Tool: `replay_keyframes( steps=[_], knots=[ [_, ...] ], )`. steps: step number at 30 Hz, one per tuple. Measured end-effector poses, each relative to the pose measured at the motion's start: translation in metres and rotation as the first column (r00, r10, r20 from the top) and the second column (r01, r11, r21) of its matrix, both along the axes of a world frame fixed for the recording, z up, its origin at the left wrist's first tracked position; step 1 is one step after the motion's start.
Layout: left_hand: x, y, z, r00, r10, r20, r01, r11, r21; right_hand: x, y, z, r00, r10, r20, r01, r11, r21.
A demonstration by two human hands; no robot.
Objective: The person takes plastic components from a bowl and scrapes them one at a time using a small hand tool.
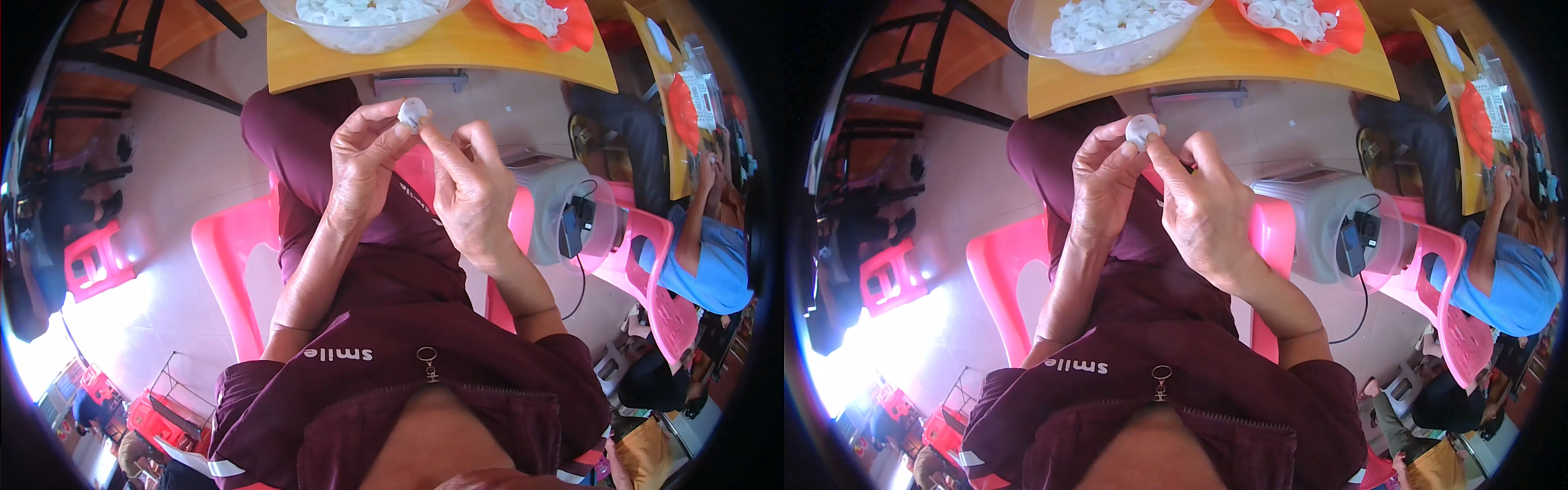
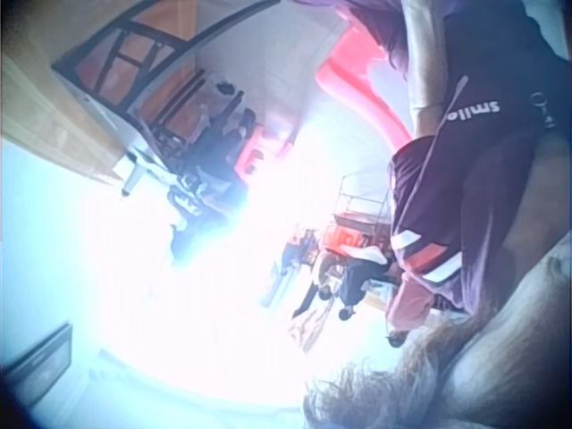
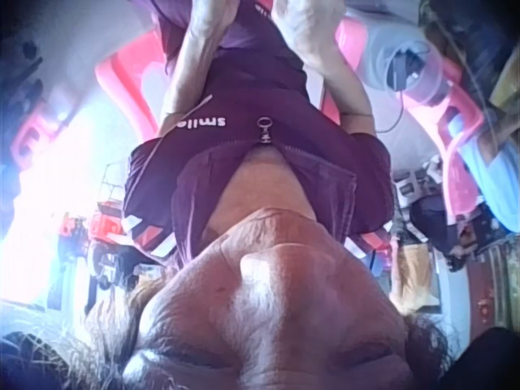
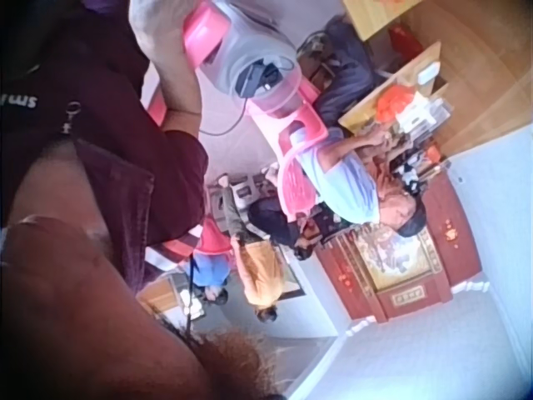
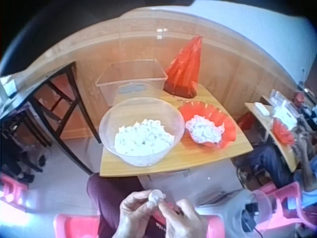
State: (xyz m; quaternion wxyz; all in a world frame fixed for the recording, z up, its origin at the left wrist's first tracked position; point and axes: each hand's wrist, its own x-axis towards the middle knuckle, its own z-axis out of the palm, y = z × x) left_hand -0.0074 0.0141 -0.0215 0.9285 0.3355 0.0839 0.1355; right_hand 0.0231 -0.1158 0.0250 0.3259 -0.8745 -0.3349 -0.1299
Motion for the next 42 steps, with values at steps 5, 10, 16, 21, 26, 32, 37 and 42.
replay_keyframes(
  steps=[5, 10, 16, 21, 26, 32, 37, 42],
  knots=[
    [-0.001, 0.000, 0.004, 0.997, -0.028, 0.076, 0.033, 0.997, -0.064, 0.001, -0.001, -0.004, 0.999, -0.017, 0.041, 0.013, 0.995, 0.099],
    [-0.002, 0.001, 0.004, 0.996, -0.040, 0.082, 0.047, 0.996, -0.081, -0.001, -0.001, -0.001, 0.999, 0.004, 0.052, -0.010, 0.993, 0.119],
    [-0.004, 0.004, 0.008, 0.999, -0.046, 0.021, 0.045, 0.998, 0.038, 0.000, -0.002, -0.004, 0.997, -0.003, 0.075, -0.004, 0.996, 0.090],
    [-0.006, 0.009, 0.013, 0.999, -0.020, -0.029, 0.028, 0.960, 0.278, -0.002, 0.000, -0.003, 0.997, -0.013, 0.079, 0.008, 0.998, 0.061],
    [-0.008, 0.010, 0.017, 0.996, -0.073, -0.047, 0.079, 0.987, 0.139, -0.003, 0.001, -0.003, 0.996, 0.009, 0.085, -0.016, 0.997, 0.079],
    [-0.013, 0.017, 0.015, 0.982, -0.188, 0.001, 0.188, 0.982, 0.019, 0.000, -0.001, 0.006, 0.998, 0.050, -0.035, -0.037, 0.951, 0.308],
    [-0.014, 0.015, 0.021, 0.969, -0.241, -0.047, 0.239, 0.970, -0.039, 0.005, -0.002, 0.004, 0.996, 0.093, 0.011, -0.091, 0.930, 0.355],
    [-0.013, 0.013, 0.014, 0.956, -0.292, -0.033, 0.293, 0.956, 0.028, 0.007, -0.002, 0.005, 0.996, 0.085, 0.017, -0.085, 0.922, 0.377]
  ],
)
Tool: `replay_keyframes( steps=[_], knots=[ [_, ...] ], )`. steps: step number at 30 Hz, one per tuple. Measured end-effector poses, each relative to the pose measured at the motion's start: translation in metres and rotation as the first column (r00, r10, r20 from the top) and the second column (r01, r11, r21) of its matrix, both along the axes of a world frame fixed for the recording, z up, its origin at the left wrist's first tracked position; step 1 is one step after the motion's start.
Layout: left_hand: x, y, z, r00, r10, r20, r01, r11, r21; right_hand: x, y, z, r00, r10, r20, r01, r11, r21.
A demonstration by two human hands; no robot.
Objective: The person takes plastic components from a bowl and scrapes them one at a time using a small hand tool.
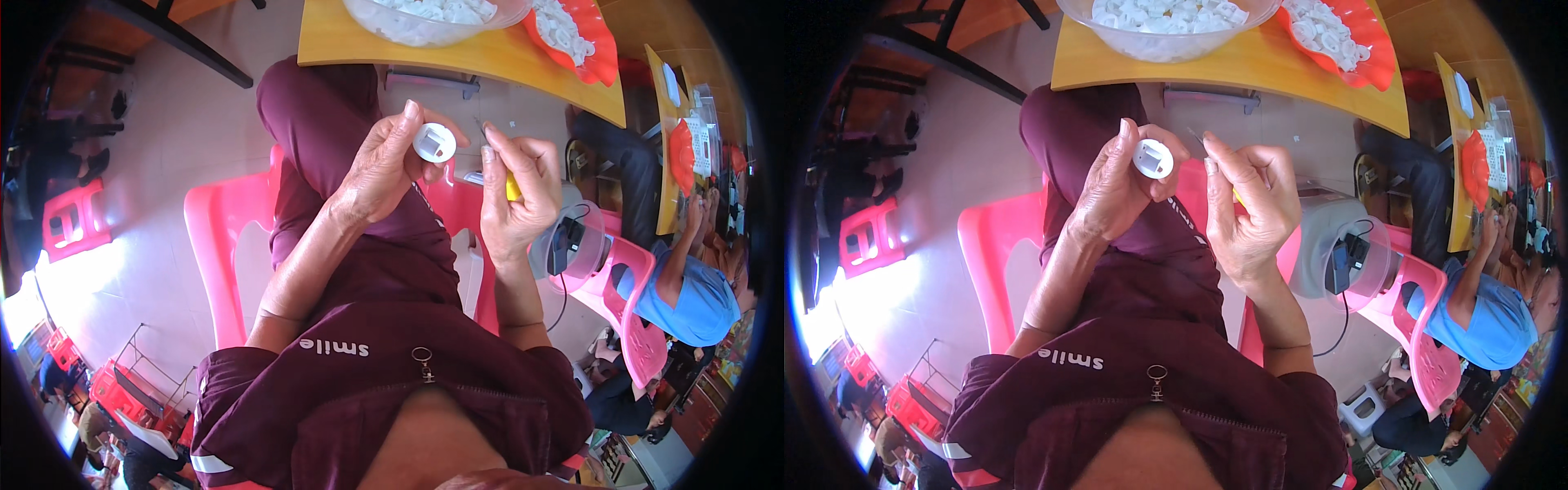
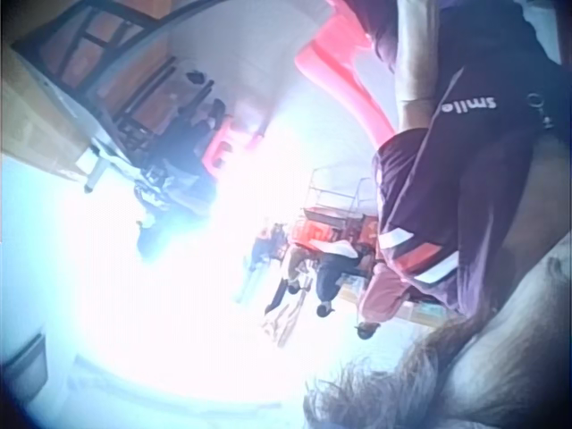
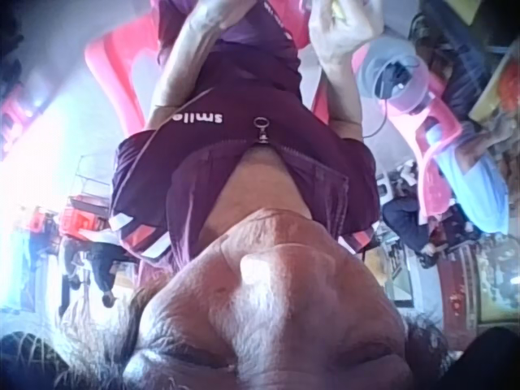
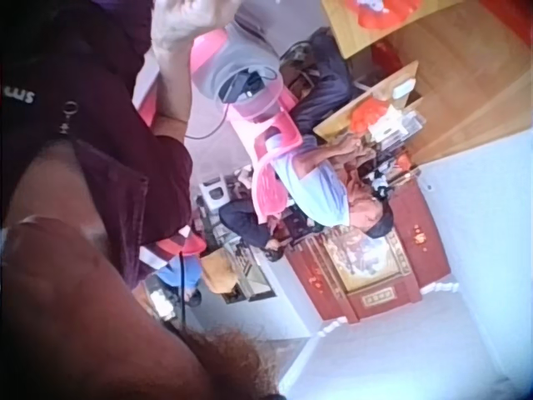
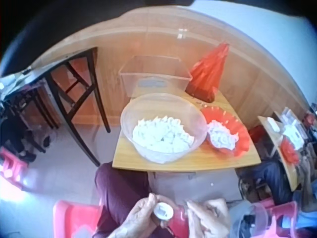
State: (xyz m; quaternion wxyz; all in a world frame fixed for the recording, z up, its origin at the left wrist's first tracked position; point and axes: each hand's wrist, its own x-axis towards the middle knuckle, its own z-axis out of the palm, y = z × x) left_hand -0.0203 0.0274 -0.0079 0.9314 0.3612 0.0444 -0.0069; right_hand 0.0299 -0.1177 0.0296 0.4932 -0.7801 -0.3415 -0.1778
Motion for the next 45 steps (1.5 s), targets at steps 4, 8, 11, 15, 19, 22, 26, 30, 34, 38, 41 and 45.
replay_keyframes(
  steps=[4, 8, 11, 15, 19, 22, 26, 30, 34, 38, 41, 45],
  knots=[
    [0.001, -0.003, -0.002, 0.999, -0.047, 0.021, 0.048, 0.996, -0.074, -0.001, 0.001, 0.000, 1.000, 0.008, -0.016, -0.008, 1.000, -0.006],
    [0.001, -0.007, 0.004, 0.998, 0.011, -0.065, -0.016, 0.997, -0.076, 0.000, 0.002, -0.004, 0.999, 0.012, -0.036, -0.012, 1.000, 0.000],
    [0.001, -0.007, 0.005, 0.995, 0.052, -0.089, -0.053, 0.998, -0.016, 0.000, 0.003, -0.003, 0.999, 0.025, -0.029, -0.025, 1.000, -0.004],
    [-0.001, -0.006, 0.006, 0.979, 0.191, -0.072, -0.173, 0.965, 0.198, -0.004, 0.003, -0.002, 0.998, 0.052, -0.040, -0.054, 0.998, -0.044],
    [0.000, -0.003, 0.004, 0.963, 0.268, 0.005, -0.249, 0.888, 0.387, -0.005, 0.005, -0.003, 0.998, 0.051, -0.023, -0.053, 0.995, -0.089],
    [0.000, -0.005, 0.004, 0.954, 0.298, -0.026, -0.249, 0.840, 0.483, -0.006, 0.006, -0.003, 0.999, 0.047, -0.018, -0.049, 0.993, -0.108],
    [0.000, -0.006, 0.003, 0.953, 0.302, -0.028, -0.249, 0.832, 0.496, -0.010, 0.006, -0.004, 0.998, 0.036, -0.049, -0.043, 0.987, -0.157],
    [0.000, -0.005, 0.003, 0.950, 0.314, 0.001, -0.254, 0.769, 0.587, -0.009, 0.007, -0.009, 1.000, -0.012, 0.014, 0.015, 0.982, -0.190],
    [0.000, -0.004, 0.003, 0.938, 0.344, 0.041, -0.282, 0.689, 0.667, -0.012, 0.008, -0.008, 0.994, -0.043, 0.103, 0.070, 0.960, -0.271],
    [0.000, -0.004, 0.003, 0.942, 0.335, 0.026, -0.262, 0.684, 0.681, -0.014, 0.008, -0.009, 0.994, -0.033, 0.100, 0.062, 0.952, -0.299],
    [0.001, -0.005, 0.002, 0.943, 0.333, 0.022, -0.258, 0.687, 0.679, -0.015, 0.008, -0.008, 0.996, -0.043, 0.082, 0.066, 0.950, -0.305],
    [0.002, -0.006, 0.002, 0.938, 0.347, 0.015, -0.264, 0.686, 0.678, -0.016, 0.008, -0.010, 0.996, -0.054, 0.076, 0.074, 0.951, -0.302]
  ],
)
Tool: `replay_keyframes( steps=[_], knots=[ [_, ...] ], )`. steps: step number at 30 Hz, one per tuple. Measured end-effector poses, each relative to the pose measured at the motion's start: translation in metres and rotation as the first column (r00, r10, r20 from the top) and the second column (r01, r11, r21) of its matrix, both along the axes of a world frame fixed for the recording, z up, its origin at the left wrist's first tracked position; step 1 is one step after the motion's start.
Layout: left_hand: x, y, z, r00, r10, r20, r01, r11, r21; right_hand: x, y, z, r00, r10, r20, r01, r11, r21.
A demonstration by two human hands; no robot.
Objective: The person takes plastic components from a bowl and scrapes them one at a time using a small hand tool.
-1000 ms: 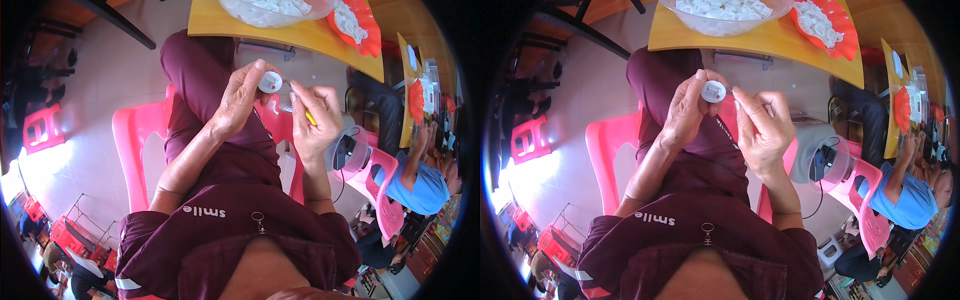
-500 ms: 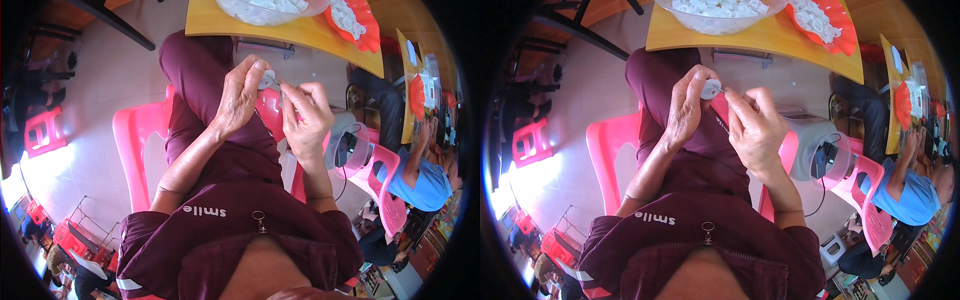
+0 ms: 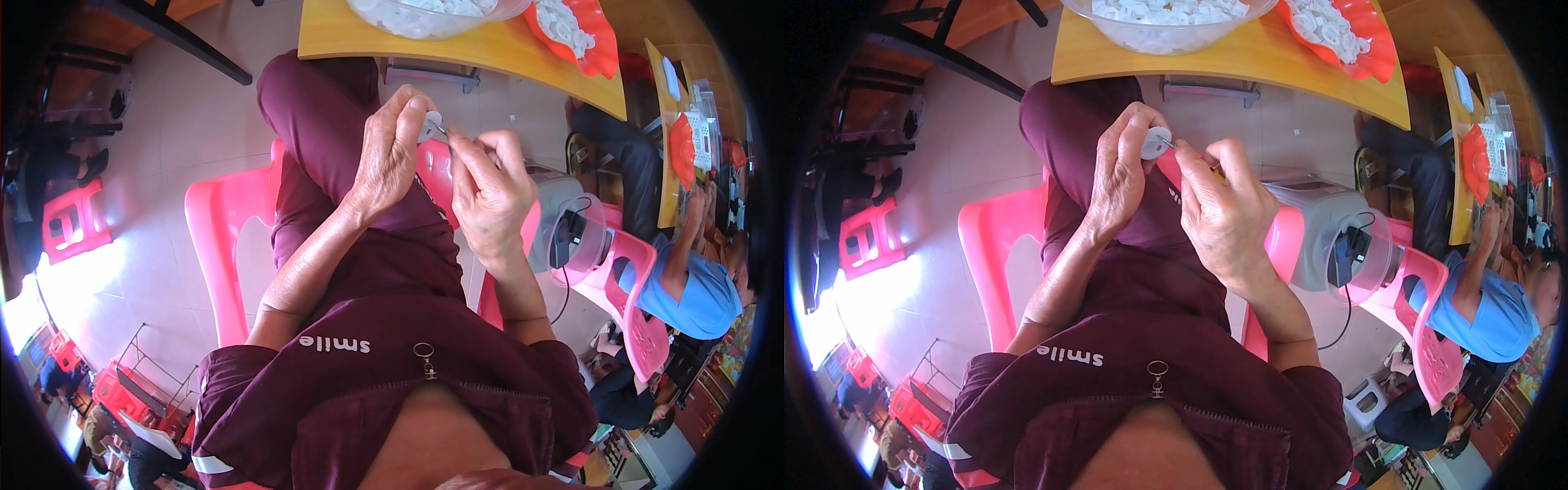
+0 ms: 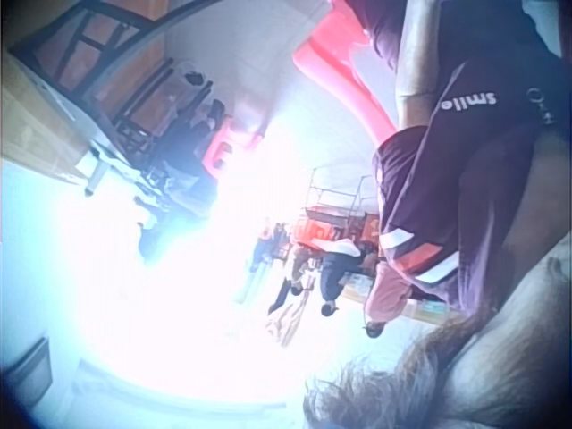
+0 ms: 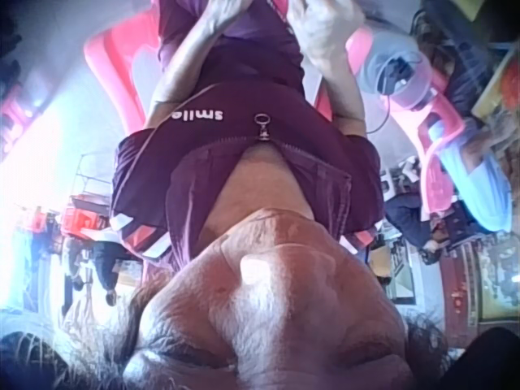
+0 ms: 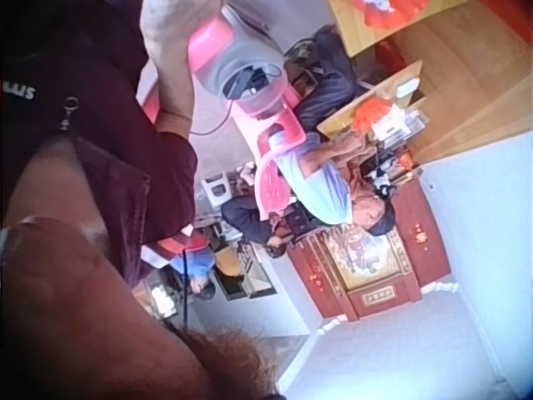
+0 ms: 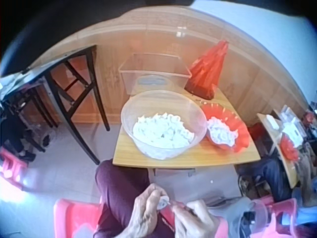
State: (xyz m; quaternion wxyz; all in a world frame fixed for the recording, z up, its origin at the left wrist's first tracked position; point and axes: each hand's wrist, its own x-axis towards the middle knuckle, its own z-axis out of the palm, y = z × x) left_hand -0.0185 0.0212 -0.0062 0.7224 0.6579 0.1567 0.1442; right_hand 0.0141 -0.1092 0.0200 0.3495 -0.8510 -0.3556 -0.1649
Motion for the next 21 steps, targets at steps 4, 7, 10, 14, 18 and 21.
replay_keyframes(
  steps=[4, 7, 10, 14, 18, 21],
  knots=[
    [0.000, 0.000, -0.004, 1.000, -0.005, 0.013, 0.004, 0.998, 0.064, -0.002, 0.001, 0.001, 1.000, 0.003, 0.003, -0.003, 1.000, -0.024],
    [0.001, -0.002, -0.004, 0.999, 0.010, 0.040, -0.014, 0.995, 0.100, -0.005, 0.002, 0.004, 1.000, -0.024, -0.013, 0.023, 0.996, -0.090],
    [0.003, -0.003, -0.009, 0.996, 0.036, 0.079, -0.051, 0.981, 0.187, -0.007, 0.004, 0.007, 0.999, -0.033, -0.039, 0.028, 0.992, -0.122],
    [0.004, -0.004, -0.013, 0.996, 0.046, 0.073, -0.060, 0.977, 0.205, -0.006, 0.003, 0.010, 0.996, 0.004, -0.092, -0.016, 0.991, -0.129],
    [0.002, -0.003, -0.015, 0.995, 0.051, 0.090, -0.068, 0.978, 0.198, -0.003, 0.002, 0.010, 0.985, 0.072, -0.160, -0.084, 0.994, -0.071],
    [0.003, -0.004, -0.015, 0.994, 0.068, 0.085, -0.082, 0.983, 0.165, -0.001, 0.000, 0.008, 0.967, 0.111, -0.227, -0.124, 0.992, -0.040]
  ],
)
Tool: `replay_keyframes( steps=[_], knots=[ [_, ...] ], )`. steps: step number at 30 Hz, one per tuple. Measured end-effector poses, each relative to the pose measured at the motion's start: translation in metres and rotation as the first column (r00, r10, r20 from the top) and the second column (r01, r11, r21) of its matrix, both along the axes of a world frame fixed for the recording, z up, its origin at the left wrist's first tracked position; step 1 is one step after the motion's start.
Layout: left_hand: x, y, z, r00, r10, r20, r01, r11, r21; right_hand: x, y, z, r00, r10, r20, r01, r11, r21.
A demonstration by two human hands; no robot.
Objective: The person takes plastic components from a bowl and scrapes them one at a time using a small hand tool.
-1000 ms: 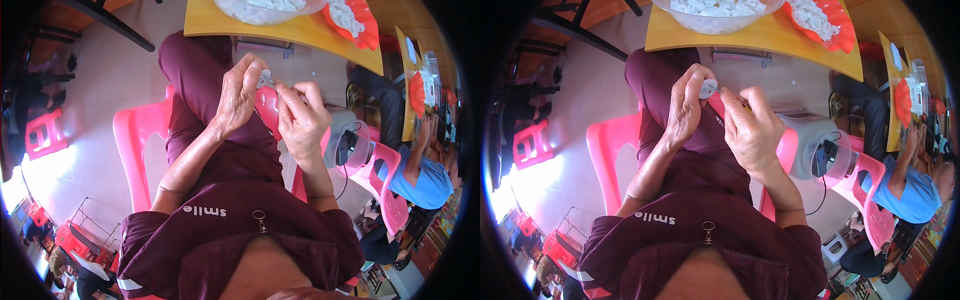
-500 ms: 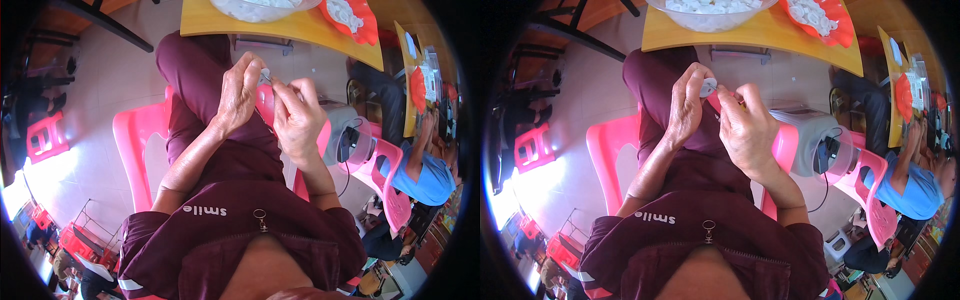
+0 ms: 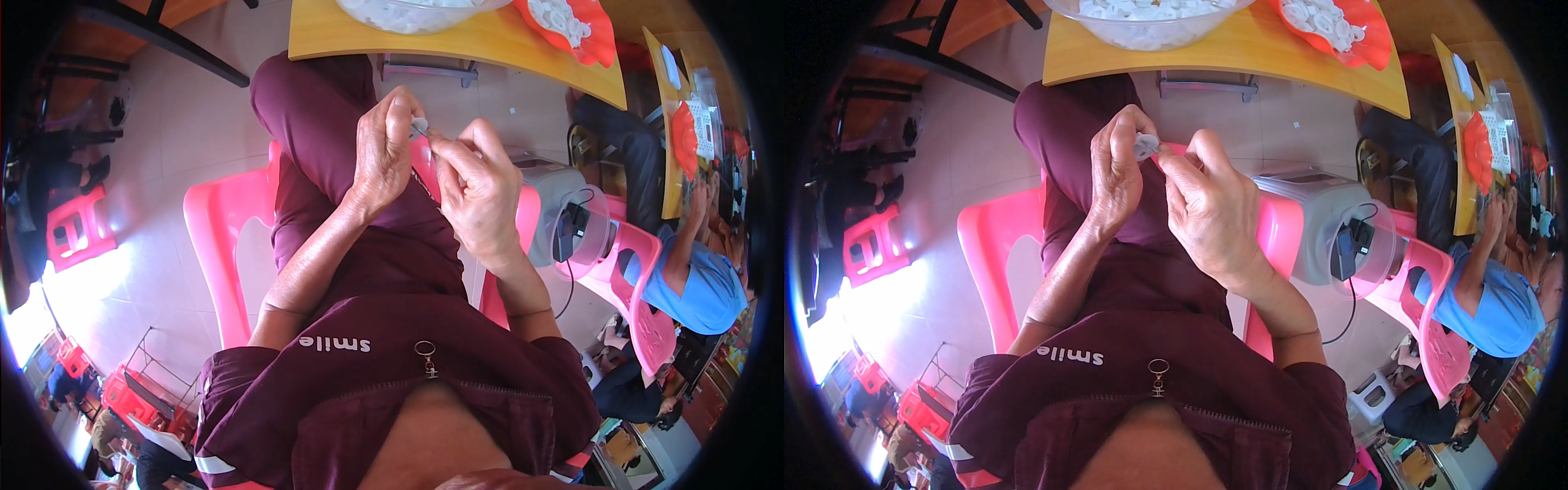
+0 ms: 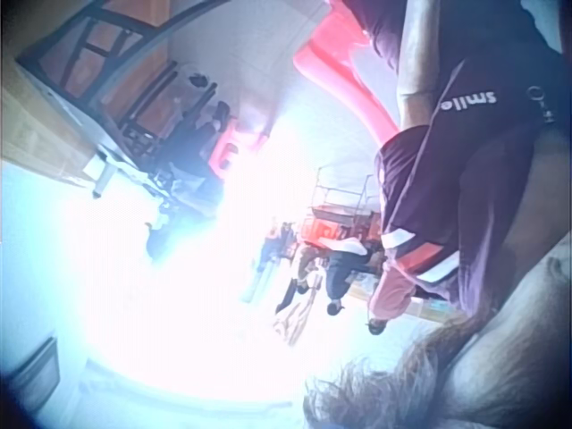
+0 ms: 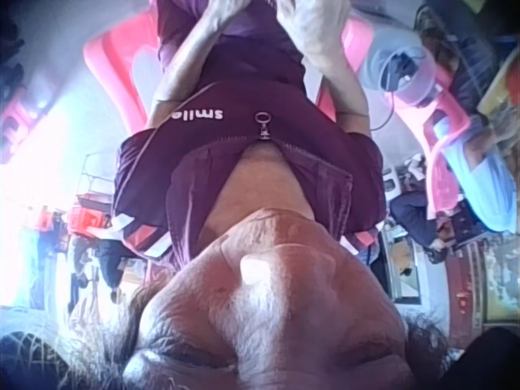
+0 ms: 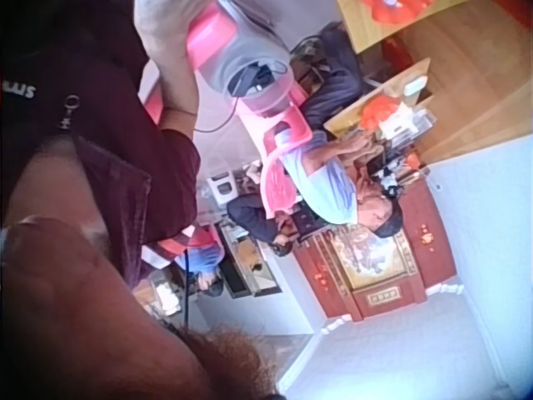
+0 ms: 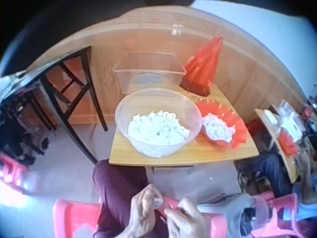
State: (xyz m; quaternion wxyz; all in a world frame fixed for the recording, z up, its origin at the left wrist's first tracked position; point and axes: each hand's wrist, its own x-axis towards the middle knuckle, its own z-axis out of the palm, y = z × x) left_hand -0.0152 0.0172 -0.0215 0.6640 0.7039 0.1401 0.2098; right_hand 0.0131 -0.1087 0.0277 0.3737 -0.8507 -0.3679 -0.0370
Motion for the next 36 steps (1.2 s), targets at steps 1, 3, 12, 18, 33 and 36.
replay_keyframes(
  steps=[1, 3, 12, 18, 33, 36],
  knots=[
    [0.000, -0.001, 0.000, 1.000, 0.010, 0.014, -0.010, 1.000, -0.023, 0.001, 0.000, -0.001, 1.000, -0.002, 0.000, 0.002, 1.000, 0.001],
    [0.000, 0.001, 0.000, 1.000, -0.012, 0.005, 0.012, 0.999, -0.030, 0.004, -0.001, -0.003, 0.998, 0.038, -0.051, -0.035, 0.997, 0.070],
    [-0.003, 0.002, -0.006, 0.999, -0.040, -0.011, 0.039, 0.994, -0.099, 0.012, -0.003, -0.007, 0.971, 0.122, -0.207, -0.094, 0.986, 0.141],
    [-0.001, 0.004, -0.002, 0.998, -0.043, -0.043, 0.040, 0.997, -0.070, 0.021, -0.002, -0.016, 0.969, 0.141, -0.201, -0.092, 0.968, 0.235],
    [0.003, 0.008, -0.001, 0.985, -0.165, -0.048, 0.141, 0.935, -0.326, 0.012, 0.002, -0.018, 0.989, -0.066, 0.134, 0.057, 0.996, 0.066],
    [0.002, 0.010, 0.003, 0.974, -0.225, 0.009, 0.202, 0.858, -0.473, 0.011, -0.001, -0.018, 0.973, -0.111, 0.205, 0.079, 0.985, 0.155]
  ],
)
